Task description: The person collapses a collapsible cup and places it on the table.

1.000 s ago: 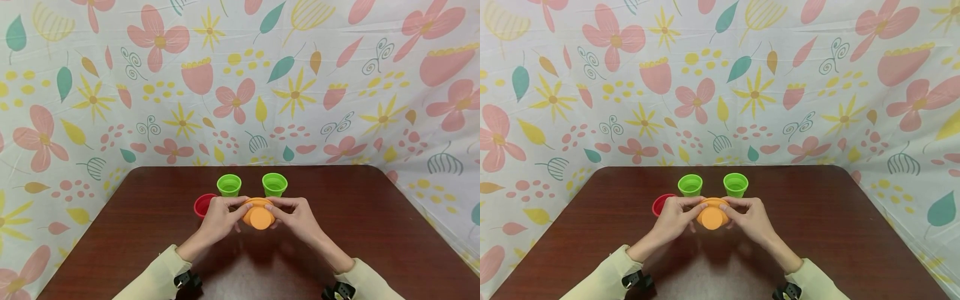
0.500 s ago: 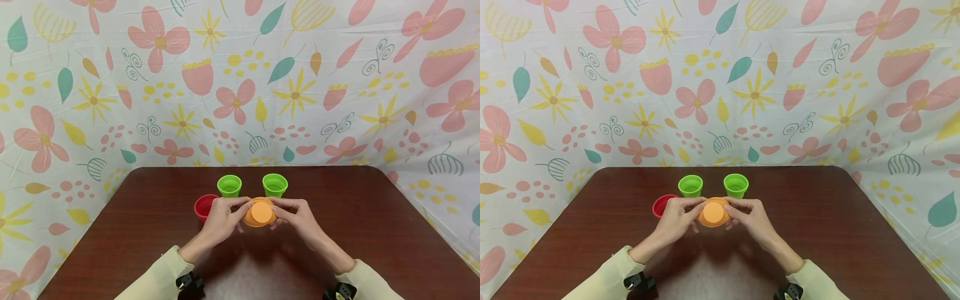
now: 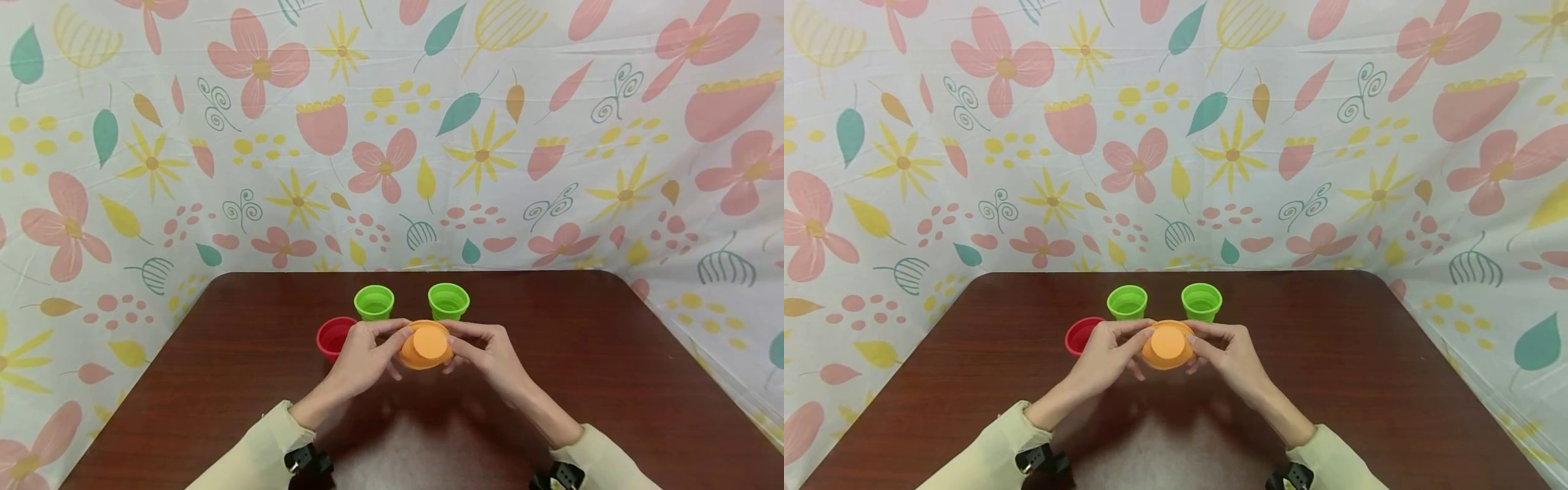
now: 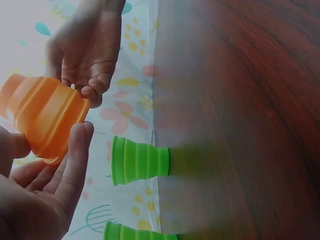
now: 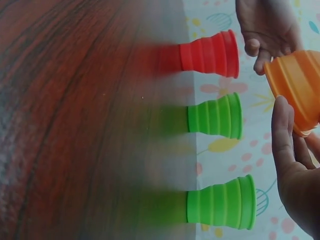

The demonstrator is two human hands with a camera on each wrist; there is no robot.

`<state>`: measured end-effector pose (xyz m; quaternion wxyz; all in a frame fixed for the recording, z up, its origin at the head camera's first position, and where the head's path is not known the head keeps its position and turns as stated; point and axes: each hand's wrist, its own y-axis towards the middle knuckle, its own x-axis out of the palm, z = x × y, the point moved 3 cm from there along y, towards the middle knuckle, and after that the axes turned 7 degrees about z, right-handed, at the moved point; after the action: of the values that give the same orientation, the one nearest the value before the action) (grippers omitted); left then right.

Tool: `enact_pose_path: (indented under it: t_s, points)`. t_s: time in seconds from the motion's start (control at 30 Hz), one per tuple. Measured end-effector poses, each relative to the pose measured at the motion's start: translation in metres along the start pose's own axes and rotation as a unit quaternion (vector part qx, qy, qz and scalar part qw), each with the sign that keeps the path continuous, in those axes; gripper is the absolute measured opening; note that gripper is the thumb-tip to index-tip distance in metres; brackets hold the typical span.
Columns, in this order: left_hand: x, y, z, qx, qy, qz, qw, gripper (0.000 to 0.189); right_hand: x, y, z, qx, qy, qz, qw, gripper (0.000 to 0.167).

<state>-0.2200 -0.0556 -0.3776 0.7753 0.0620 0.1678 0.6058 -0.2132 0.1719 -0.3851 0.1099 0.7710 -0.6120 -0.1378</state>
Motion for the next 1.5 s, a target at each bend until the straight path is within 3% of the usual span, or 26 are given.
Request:
enact_pose_path:
  t_s: [0.2,0.47,0.63,0.87,1.23,1.5]
  points:
    - [-0.002,-0.001,-0.003,-0.011,-0.11,-0.056,0.9923,0.044,-0.001,0.0,0.001,0.018,-0.008,0.024,0.9995,0.035]
    - [-0.003,-0.002,-0.003,0.0,-0.15,-0.087,0.9847,0.044,0.0,0.0,0.002,0.019,-0.003,0.027,0.9994,0.037]
    - [-0.001,-0.002,-0.002,0.005,-0.14,-0.074,0.9874,0.042,0.0,-0.001,0.003,0.017,0.009,0.031,0.9993,0.037]
    - [0.001,-0.001,-0.002,0.015,-0.108,-0.03,0.9936,0.04,0.006,0.0,0.005,0.034,0.007,0.054,0.9979,0.037]
    - [0.006,0.0,-0.003,0.015,-0.085,0.007,0.9962,0.039,0.013,0.001,0.005,0.037,-0.036,0.061,0.9968,0.041]
    - [0.005,0.001,-0.006,-0.002,-0.094,0.015,0.9955,0.041,0.011,0.0,0.006,0.08,0.054,0.009,0.9953,0.051]
